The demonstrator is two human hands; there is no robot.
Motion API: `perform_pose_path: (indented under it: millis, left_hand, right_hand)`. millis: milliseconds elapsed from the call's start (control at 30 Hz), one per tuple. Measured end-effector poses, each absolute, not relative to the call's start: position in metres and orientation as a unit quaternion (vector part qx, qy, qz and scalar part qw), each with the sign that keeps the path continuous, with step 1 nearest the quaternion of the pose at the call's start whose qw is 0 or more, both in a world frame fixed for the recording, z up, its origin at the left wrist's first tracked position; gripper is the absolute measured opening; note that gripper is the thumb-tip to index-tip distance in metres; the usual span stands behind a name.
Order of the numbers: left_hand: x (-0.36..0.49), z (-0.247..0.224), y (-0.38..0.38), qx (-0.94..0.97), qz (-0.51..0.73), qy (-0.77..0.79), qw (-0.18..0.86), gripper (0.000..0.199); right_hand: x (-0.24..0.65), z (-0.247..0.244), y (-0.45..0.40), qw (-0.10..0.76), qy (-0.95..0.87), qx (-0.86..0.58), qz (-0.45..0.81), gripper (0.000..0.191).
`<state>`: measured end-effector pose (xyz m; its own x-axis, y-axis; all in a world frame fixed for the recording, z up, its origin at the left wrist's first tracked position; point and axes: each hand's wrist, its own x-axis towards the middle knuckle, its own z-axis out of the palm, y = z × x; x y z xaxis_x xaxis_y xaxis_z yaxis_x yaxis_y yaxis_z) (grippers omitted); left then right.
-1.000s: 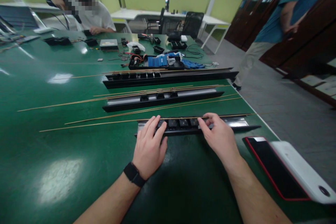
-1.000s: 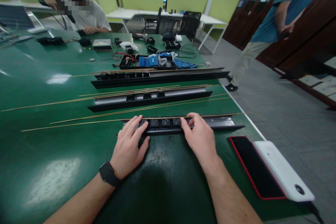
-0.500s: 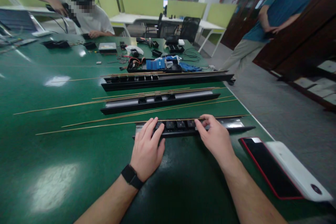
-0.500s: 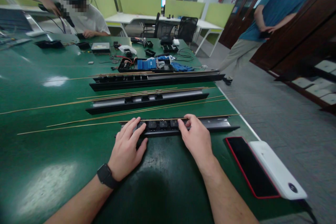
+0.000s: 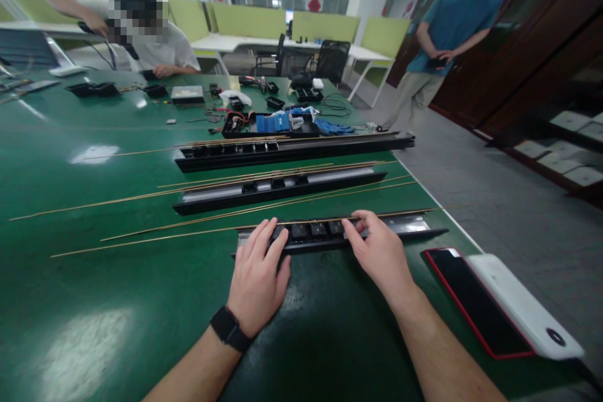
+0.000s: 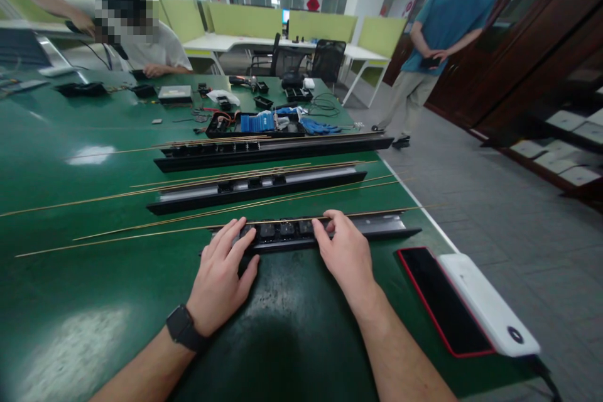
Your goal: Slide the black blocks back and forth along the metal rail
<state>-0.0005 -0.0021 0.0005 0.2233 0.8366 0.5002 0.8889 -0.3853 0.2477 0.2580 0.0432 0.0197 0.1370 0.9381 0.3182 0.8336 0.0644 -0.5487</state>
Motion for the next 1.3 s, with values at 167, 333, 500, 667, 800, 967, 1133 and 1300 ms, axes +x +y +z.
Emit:
perform_pose_path:
  millis: [167,333,500,667,800,967,1133,1300]
  left_hand:
    - [0.0,-0.001,-0.002,-0.779,-0.289,-0.554,0.047,0.046]
    - [0.0,-0.001,-0.002,-0.781,-0.29,-0.55,0.054,0.044]
    - [0.0,-0.004,-0.001,-0.781,-0.296,-0.547,0.06,0.046]
    - [-0.002,-0.008,0.0,-0.782,-0.293,-0.546,0.072,0.046]
    - [-0.002,-0.01,0.0,-0.782,-0.291,-0.546,0.076,0.046]
    - [-0.002,-0.011,0.002,-0.786,-0.3,-0.535,0.081,0.045]
    - [-0.003,-0.011,0.002,-0.786,-0.305,-0.531,0.085,0.044]
    - [-0.003,-0.013,0.003,-0.785,-0.312,-0.529,0.085,0.045]
  right_hand:
    - [0.258,0.018,0.044,0.328,-0.649,-0.682,0.081,0.04]
    - [0.257,0.018,0.044,0.328,-0.647,-0.683,0.084,0.039]
    - [0.259,0.015,0.044,0.328,-0.65,-0.681,0.076,0.037]
    - [0.26,0.013,0.044,0.326,-0.656,-0.678,0.064,0.035]
    - [0.259,0.012,0.044,0.323,-0.656,-0.679,0.063,0.036]
    - [0.258,0.012,0.045,0.326,-0.655,-0.679,0.059,0.035]
    - [0.257,0.014,0.044,0.326,-0.658,-0.676,0.052,0.035]
    - [0.256,0.015,0.044,0.327,-0.661,-0.674,0.052,0.034]
